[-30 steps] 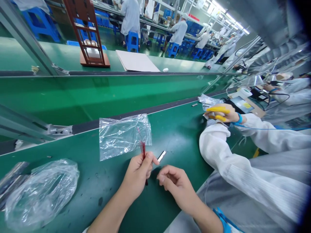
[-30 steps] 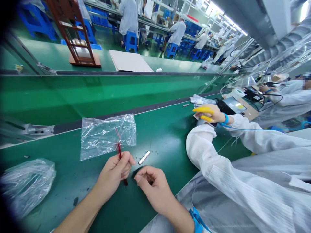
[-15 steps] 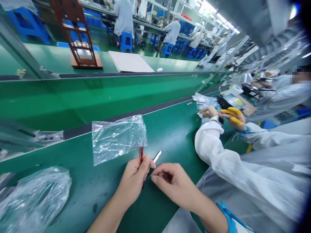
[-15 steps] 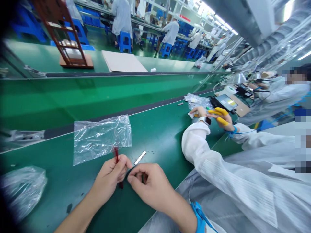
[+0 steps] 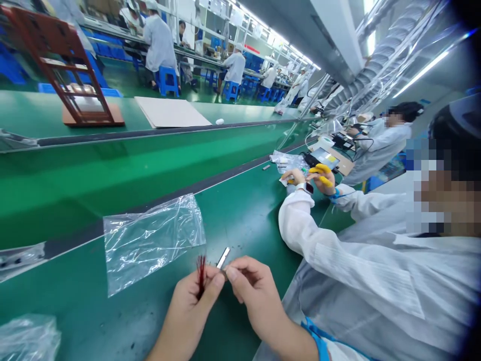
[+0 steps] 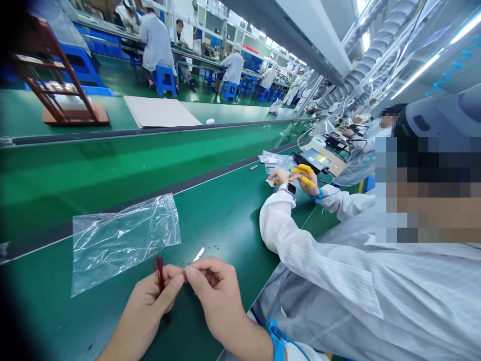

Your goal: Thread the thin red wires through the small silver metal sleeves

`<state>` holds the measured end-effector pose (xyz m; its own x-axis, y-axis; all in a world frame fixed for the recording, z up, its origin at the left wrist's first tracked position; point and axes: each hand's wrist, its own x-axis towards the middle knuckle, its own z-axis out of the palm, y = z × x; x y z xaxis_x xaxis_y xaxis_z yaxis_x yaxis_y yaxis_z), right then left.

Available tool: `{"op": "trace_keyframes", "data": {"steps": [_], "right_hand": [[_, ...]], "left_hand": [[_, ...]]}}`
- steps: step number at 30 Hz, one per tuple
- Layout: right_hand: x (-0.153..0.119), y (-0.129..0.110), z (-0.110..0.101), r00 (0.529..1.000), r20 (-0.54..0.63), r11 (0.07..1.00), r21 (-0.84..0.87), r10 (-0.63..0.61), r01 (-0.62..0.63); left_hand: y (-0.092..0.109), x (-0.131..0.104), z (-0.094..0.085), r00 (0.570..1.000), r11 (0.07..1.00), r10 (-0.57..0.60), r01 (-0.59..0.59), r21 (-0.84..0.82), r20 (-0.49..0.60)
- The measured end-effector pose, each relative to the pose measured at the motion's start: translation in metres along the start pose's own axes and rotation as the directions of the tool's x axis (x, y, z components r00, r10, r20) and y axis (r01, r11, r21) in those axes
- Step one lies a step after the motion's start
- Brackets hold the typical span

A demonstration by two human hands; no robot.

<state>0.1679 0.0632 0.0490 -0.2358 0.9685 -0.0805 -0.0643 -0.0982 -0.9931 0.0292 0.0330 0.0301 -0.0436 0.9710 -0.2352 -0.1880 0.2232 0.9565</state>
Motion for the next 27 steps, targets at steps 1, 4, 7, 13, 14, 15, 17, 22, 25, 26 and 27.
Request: {"op": "trace_keyframes", "data": {"steps": [1, 4, 7, 13, 14, 15, 17, 22, 25, 26, 27], "right_hand": [[0.001, 0.001, 0.001, 1.0, 0.002, 1.0, 0.019, 0.01, -0.01], [0.002, 0.002, 0.002, 0.998, 0.018, 0.997, 0.058, 0.053, -0.053], [0.003, 0.001, 0.003, 0.993, 0.04, 0.989, 0.093, 0.111, -0.114], [0.004, 0.002, 0.004, 0.981, 0.06, 0.969, 0.152, 0.185, -0.192], [0.004, 0.002, 0.003, 0.979, 0.064, 0.967, 0.157, 0.192, -0.2], [0.004, 0.002, 0.002, 0.978, 0.072, 0.966, 0.156, 0.197, -0.207], [0.006, 0.001, -0.001, 0.977, 0.094, 0.97, 0.13, 0.193, -0.205], [0.009, -0.007, -0.012, 0.974, 0.172, 0.989, 0.009, 0.146, -0.149], [0.011, -0.01, -0.018, 0.973, 0.191, 0.991, -0.058, 0.132, -0.123], [0.012, -0.01, -0.021, 0.975, 0.187, 0.99, -0.085, 0.124, -0.11], [0.013, -0.009, -0.024, 0.978, 0.176, 0.989, -0.119, 0.112, -0.092]], "left_hand": [[0.002, 0.0, 0.001, 1.0, 1.0, 0.005, -0.005, 0.017, 0.002], [0.004, 0.0, 0.004, 1.0, 0.999, -0.004, 0.004, 0.036, -0.004], [0.002, 0.0, 0.003, 1.0, 0.999, -0.007, 0.008, 0.05, -0.012], [0.003, 0.001, 0.003, 1.0, 0.997, 0.018, -0.018, 0.076, 0.0], [0.004, 0.001, 0.003, 1.0, 0.997, 0.019, -0.019, 0.078, 0.002], [0.005, 0.001, 0.003, 1.0, 0.997, 0.017, -0.017, 0.079, 0.005], [0.006, 0.001, 0.002, 1.0, 0.997, 0.011, -0.012, 0.076, 0.011], [0.005, 0.001, 0.001, 0.999, 0.999, -0.026, 0.026, 0.024, 0.025], [-0.001, 0.002, -0.001, 0.995, 0.995, -0.09, 0.092, -0.042, 0.037], [-0.003, 0.002, -0.002, 0.992, 0.988, -0.121, 0.123, -0.093, 0.031], [-0.004, 0.003, -0.004, 0.987, 0.974, -0.157, 0.157, -0.163, 0.013]]}}
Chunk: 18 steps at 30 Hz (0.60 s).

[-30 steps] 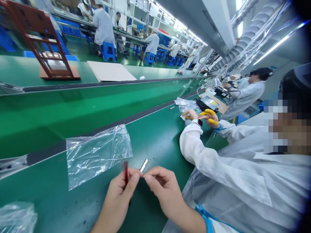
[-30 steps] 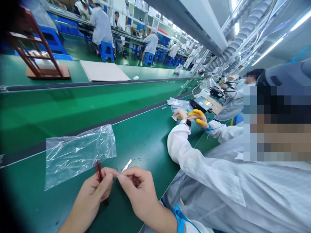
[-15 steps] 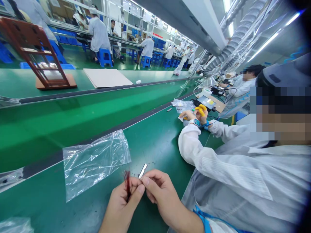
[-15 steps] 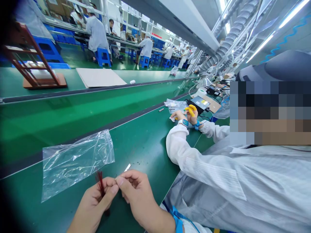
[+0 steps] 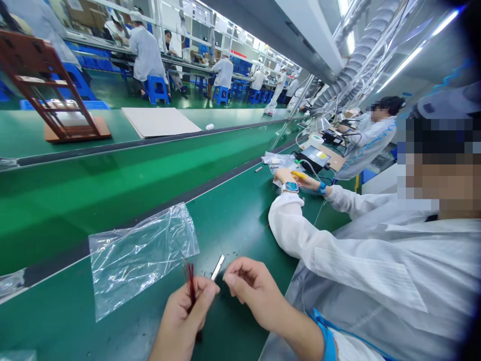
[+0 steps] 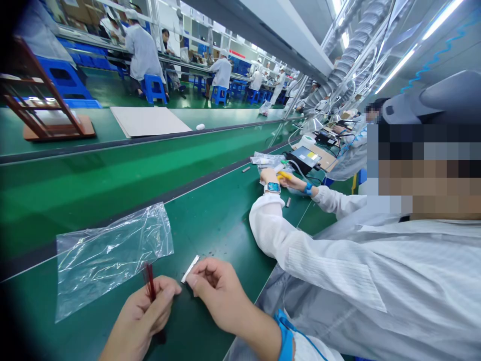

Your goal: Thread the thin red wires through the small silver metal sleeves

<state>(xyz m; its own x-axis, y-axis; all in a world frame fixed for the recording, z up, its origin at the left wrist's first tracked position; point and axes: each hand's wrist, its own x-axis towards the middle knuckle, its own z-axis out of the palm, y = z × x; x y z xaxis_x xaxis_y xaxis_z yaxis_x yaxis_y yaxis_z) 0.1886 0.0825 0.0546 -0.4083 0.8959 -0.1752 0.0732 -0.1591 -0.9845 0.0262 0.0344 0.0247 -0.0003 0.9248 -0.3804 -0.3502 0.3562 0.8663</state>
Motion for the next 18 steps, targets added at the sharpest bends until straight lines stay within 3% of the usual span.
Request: {"op": "trace_keyframes", "data": {"steps": [3, 6, 11, 18], "right_hand": [[0.006, 0.011, -0.013, 0.996, -0.066, 0.989, -0.14, -0.064, 0.054], [0.013, 0.027, -0.026, 0.983, -0.118, 0.944, -0.316, -0.142, 0.098], [0.023, 0.039, -0.037, 0.978, -0.098, 0.885, -0.451, -0.183, 0.12], [0.032, 0.037, -0.034, 0.975, -0.015, 0.811, -0.557, -0.223, 0.177]], "left_hand": [[0.002, 0.003, -0.004, 0.989, 0.959, -0.104, 0.071, -0.274, -0.108], [0.008, 0.005, -0.006, 0.974, 0.893, -0.142, 0.049, -0.447, -0.176], [0.015, 0.007, -0.004, 0.978, 0.86, -0.134, 0.034, -0.509, -0.162], [0.014, 0.008, -0.004, 0.976, 0.86, -0.144, 0.042, -0.508, -0.163]]}}
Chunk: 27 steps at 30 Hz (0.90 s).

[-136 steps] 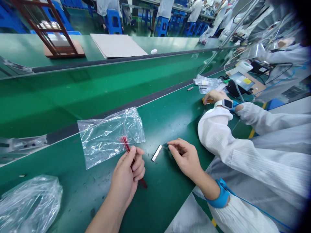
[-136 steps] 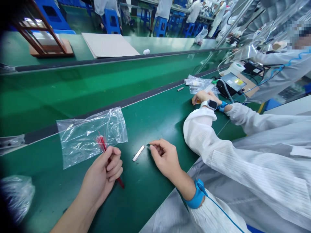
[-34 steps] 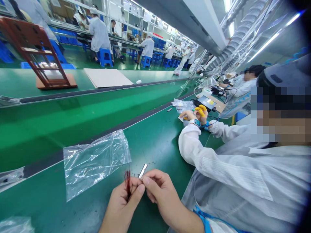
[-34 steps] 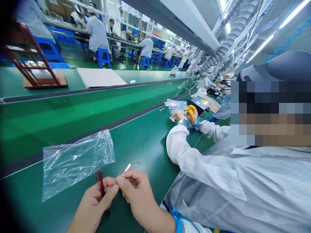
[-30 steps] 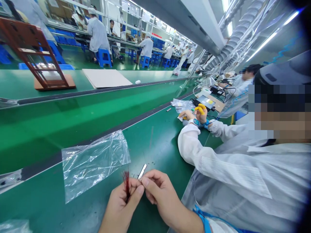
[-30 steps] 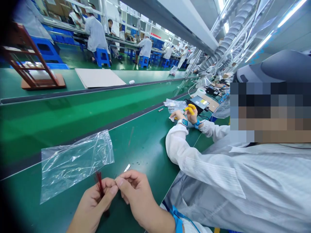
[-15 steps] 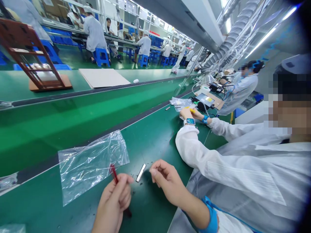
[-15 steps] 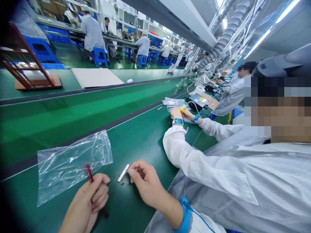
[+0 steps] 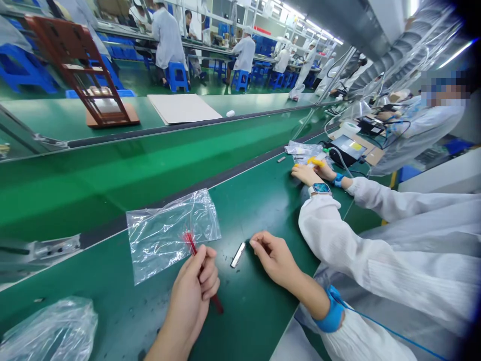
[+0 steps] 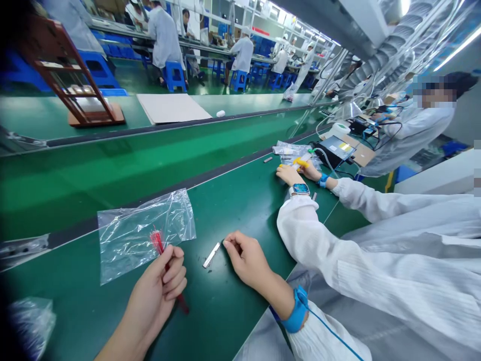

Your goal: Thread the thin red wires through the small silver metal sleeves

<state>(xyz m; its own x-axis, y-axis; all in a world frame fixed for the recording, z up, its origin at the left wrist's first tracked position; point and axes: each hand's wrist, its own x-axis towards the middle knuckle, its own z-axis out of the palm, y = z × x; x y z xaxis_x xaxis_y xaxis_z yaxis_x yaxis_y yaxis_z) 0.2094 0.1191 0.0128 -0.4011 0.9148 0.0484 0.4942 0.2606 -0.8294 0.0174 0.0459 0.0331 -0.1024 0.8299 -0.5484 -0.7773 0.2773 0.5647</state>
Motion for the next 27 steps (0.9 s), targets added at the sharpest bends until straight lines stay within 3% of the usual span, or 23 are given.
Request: {"op": "trace_keyframes", "data": {"steps": [13, 27], "right_hand": [[-0.0013, 0.0, 0.0034, 0.998, 0.018, 0.989, -0.134, -0.063, 0.065], [-0.0004, -0.002, 0.0047, 0.994, 0.018, 0.98, -0.167, -0.104, 0.106]], "left_hand": [[0.0004, 0.0009, 0.0003, 1.0, 1.0, 0.003, -0.003, 0.002, -0.009], [0.0024, -0.0008, 0.0009, 1.0, 1.0, -0.008, 0.008, 0.006, -0.012]]}}
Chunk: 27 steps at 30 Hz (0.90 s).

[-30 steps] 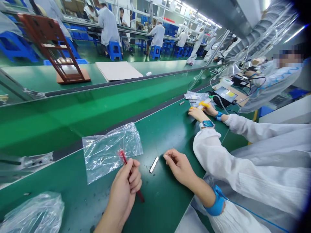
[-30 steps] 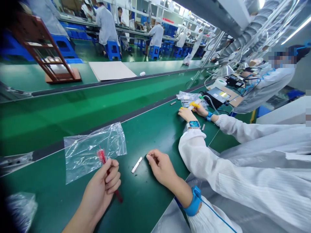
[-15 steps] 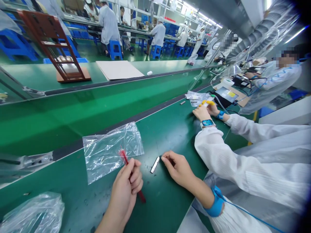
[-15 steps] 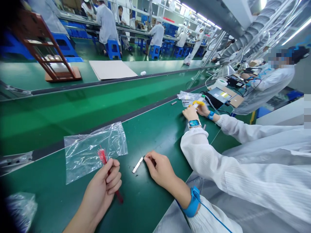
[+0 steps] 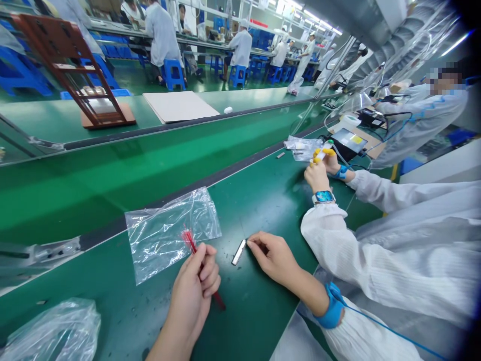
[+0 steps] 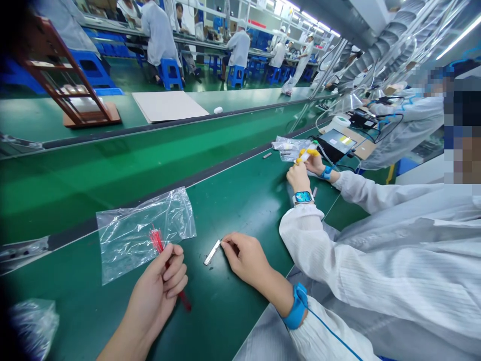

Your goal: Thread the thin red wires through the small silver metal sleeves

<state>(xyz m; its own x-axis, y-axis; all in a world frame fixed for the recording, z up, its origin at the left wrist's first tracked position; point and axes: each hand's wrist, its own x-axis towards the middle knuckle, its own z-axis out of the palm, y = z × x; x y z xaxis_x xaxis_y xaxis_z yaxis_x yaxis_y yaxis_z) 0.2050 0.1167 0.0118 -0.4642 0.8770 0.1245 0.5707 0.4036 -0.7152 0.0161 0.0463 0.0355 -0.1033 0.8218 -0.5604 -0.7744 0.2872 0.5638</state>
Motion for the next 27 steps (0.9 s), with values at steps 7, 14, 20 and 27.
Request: {"op": "trace_keyframes", "data": {"steps": [7, 14, 20, 27], "right_hand": [[-0.0003, 0.0012, 0.0006, 1.0, -0.015, 1.0, -0.007, 0.003, -0.003], [-0.0037, 0.0072, 0.0027, 0.995, -0.057, 0.984, 0.162, 0.087, -0.077], [0.0009, 0.0043, 0.0028, 0.989, -0.069, 0.974, 0.196, 0.13, -0.114], [0.0052, 0.0016, 0.0026, 0.99, -0.053, 0.974, 0.195, 0.127, -0.115]], "left_hand": [[-0.0015, 0.0002, -0.0031, 1.0, 1.0, -0.002, 0.002, -0.008, 0.014], [0.0002, 0.0018, -0.0009, 1.0, 1.0, -0.002, 0.002, -0.002, 0.009], [0.0006, 0.0032, -0.0007, 1.0, 1.0, -0.002, 0.002, -0.007, 0.002], [-0.001, 0.0021, -0.0026, 1.0, 1.0, -0.009, 0.009, -0.004, 0.012]]}}
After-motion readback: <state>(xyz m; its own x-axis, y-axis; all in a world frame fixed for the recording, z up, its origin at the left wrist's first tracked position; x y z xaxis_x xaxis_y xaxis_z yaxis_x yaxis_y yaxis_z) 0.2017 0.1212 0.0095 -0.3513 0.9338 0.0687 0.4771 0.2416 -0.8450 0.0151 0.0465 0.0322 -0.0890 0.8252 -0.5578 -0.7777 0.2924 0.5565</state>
